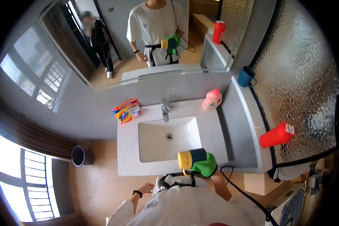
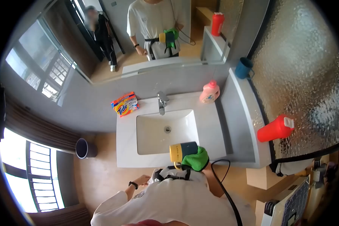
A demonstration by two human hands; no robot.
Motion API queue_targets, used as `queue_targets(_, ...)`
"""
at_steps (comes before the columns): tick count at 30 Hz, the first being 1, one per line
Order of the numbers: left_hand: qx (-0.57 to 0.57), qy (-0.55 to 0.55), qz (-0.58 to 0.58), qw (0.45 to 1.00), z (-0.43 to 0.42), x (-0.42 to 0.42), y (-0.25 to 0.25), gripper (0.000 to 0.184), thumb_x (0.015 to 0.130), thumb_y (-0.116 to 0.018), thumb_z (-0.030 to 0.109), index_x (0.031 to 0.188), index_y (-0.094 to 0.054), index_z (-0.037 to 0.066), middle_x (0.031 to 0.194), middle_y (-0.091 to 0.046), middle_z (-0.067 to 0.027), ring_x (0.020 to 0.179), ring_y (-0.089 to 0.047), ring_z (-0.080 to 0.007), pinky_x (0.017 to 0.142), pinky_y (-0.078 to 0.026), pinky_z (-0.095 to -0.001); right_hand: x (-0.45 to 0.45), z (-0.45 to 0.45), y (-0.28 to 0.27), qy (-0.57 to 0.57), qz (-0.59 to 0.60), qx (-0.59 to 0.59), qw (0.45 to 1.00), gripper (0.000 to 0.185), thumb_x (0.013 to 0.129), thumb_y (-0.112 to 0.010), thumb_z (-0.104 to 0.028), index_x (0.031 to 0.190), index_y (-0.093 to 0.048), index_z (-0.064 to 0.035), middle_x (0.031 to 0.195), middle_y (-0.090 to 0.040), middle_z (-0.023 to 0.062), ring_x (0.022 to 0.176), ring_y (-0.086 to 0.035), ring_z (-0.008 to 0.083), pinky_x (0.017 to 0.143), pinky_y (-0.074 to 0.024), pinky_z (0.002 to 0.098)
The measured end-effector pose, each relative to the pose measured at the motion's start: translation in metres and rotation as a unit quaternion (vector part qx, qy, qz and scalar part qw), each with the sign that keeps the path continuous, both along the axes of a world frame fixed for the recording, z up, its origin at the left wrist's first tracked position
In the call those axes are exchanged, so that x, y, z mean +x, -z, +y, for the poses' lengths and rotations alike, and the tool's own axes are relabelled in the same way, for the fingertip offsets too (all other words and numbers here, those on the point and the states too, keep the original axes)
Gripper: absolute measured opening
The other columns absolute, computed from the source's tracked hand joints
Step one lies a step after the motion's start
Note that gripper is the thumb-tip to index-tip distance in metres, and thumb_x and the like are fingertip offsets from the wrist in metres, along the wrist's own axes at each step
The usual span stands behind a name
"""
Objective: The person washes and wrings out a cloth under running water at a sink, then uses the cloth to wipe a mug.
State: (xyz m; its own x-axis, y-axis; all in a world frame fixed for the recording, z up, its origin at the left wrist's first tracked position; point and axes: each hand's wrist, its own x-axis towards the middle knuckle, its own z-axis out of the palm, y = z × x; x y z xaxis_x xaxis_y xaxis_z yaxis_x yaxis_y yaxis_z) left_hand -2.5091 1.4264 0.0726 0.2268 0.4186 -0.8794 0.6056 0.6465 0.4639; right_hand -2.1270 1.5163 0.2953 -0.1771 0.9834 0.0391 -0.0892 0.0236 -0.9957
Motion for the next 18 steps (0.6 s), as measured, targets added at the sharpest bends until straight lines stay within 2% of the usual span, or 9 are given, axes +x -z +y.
queue_targets(1, -0.015, 0.001, 0.007, 1.0, -0.008, -0.006, 0.0, 0.032, 0.076, -0.064, 0.036, 0.09, -0.068, 0.007, 0.067, -0.066, -0.0082, 0.051, -0.062, -0.0192, 0.057, -0.052, -0.0322, -0.011, 0.006, -0.002, 0.018, -0.03, 0.034, 0.999, 0.024, 0.072, -0.063, 0.005, 0.096, -0.061, 0.0024, 0.08, -0.064, 0.0079, 0.065, -0.06, 0.0156, 0.058, -0.05, 0.0271)
queue_targets(3, 0.23, -0.014, 0.089, 0.969, -0.004, -0.007, 0.0, 0.026, 0.075, -0.063, 0.031, 0.078, -0.068, 0.006, 0.064, -0.064, -0.0114, 0.054, -0.062, -0.0263, 0.057, -0.052, -0.0374, -0.031, 0.02, -0.006, 0.044, -0.084, 0.102, 0.99, 0.024, 0.072, -0.063, 0.004, 0.096, -0.061, 0.0025, 0.08, -0.064, 0.0081, 0.065, -0.06, 0.0157, 0.058, -0.05, 0.0271)
queue_targets(5, 0.388, -0.049, 0.271, 0.879, 0.007, -0.011, -0.013, 0.021, 0.072, -0.061, 0.025, 0.068, -0.066, 0.005, 0.065, -0.064, -0.0156, 0.062, -0.063, -0.0339, 0.06, -0.052, -0.0419, -0.055, 0.029, -0.009, 0.056, -0.129, 0.161, 0.977, 0.024, 0.072, -0.063, 0.004, 0.096, -0.061, 0.0025, 0.08, -0.064, 0.0083, 0.064, -0.06, 0.0159, 0.058, -0.0499, 0.0271)
queue_targets(7, 0.395, -0.07, 0.351, 0.846, 0.025, -0.035, -0.016, 0.017, 0.069, -0.06, 0.023, 0.072, -0.065, 0.008, 0.075, -0.066, -0.0177, 0.071, -0.063, -0.038, 0.065, -0.052, -0.0458, -0.078, 0.034, -0.01, 0.054, -0.157, 0.2, 0.966, 0.024, 0.072, -0.063, 0.004, 0.096, -0.061, 0.0026, 0.08, -0.064, 0.0085, 0.064, -0.06, 0.016, 0.058, -0.0498, 0.0272)
queue_targets(10, 0.299, 0.014, 0.247, 0.922, 0.026, -0.053, -0.005, 0.016, 0.068, -0.062, 0.021, 0.078, -0.065, 0.008, 0.079, -0.066, -0.0143, 0.072, -0.064, -0.035, 0.062, -0.051, -0.0447, -0.099, 0.032, -0.014, 0.025, -0.172, 0.226, 0.959, 0.023, 0.072, -0.063, 0.004, 0.095, -0.061, 0.0027, 0.08, -0.064, 0.0088, 0.064, -0.06, 0.0163, 0.058, -0.0497, 0.0272)
queue_targets(13, 0.381, 0.089, 0.154, 0.907, 0.055, -0.04, -0.066, 0.02, 0.072, -0.065, 0.025, 0.079, -0.063, 0.006, 0.074, -0.065, -0.0116, 0.075, -0.065, -0.0276, 0.06, -0.052, -0.0397, -0.104, 0.031, -0.017, -0.003, -0.163, 0.222, 0.961, 0.023, 0.072, -0.063, 0.004, 0.095, -0.061, 0.0028, 0.08, -0.064, 0.0091, 0.064, -0.06, 0.0165, 0.058, -0.0496, 0.0272)
queue_targets(15, 0.328, 0.009, 0.022, 0.944, 0.081, -0.023, -0.115, 0.036, 0.082, -0.064, 0.039, 0.093, -0.062, 0.005, 0.083, -0.065, -0.0109, 0.077, -0.065, -0.0222, 0.057, -0.053, -0.0342, -0.107, 0.03, -0.014, -0.012, -0.14, 0.194, 0.971, 0.023, 0.072, -0.063, 0.004, 0.095, -0.061, 0.0028, 0.08, -0.064, 0.0093, 0.063, -0.06, 0.0166, 0.058, -0.0496, 0.0273)
queue_targets(16, 0.238, -0.095, -0.135, 0.957, 0.093, -0.008, -0.154, 0.044, 0.086, -0.057, 0.046, 0.107, -0.056, 0.007, 0.092, -0.063, -0.0102, 0.077, -0.064, -0.0215, 0.056, -0.054, -0.0329, -0.107, 0.028, -0.013, -0.016, -0.125, 0.177, 0.976, 0.023, 0.072, -0.063, 0.004, 0.095, -0.061, 0.0029, 0.08, -0.064, 0.0094, 0.063, -0.06, 0.0167, 0.058, -0.0495, 0.0273)
queue_targets(18, 0.113, -0.195, -0.376, 0.899, 0.105, 0.023, -0.217, 0.058, 0.091, -0.046, 0.056, 0.128, -0.04, 0.011, 0.11, -0.056, -0.0108, 0.081, -0.062, -0.022, 0.056, -0.057, -0.0333, -0.11, 0.023, -0.01, -0.023, -0.092, 0.141, 0.985, 0.022, 0.072, -0.063, 0.004, 0.095, -0.061, 0.0029, 0.08, -0.064, 0.0097, 0.063, -0.06, 0.0169, 0.058, -0.0494, 0.0273)
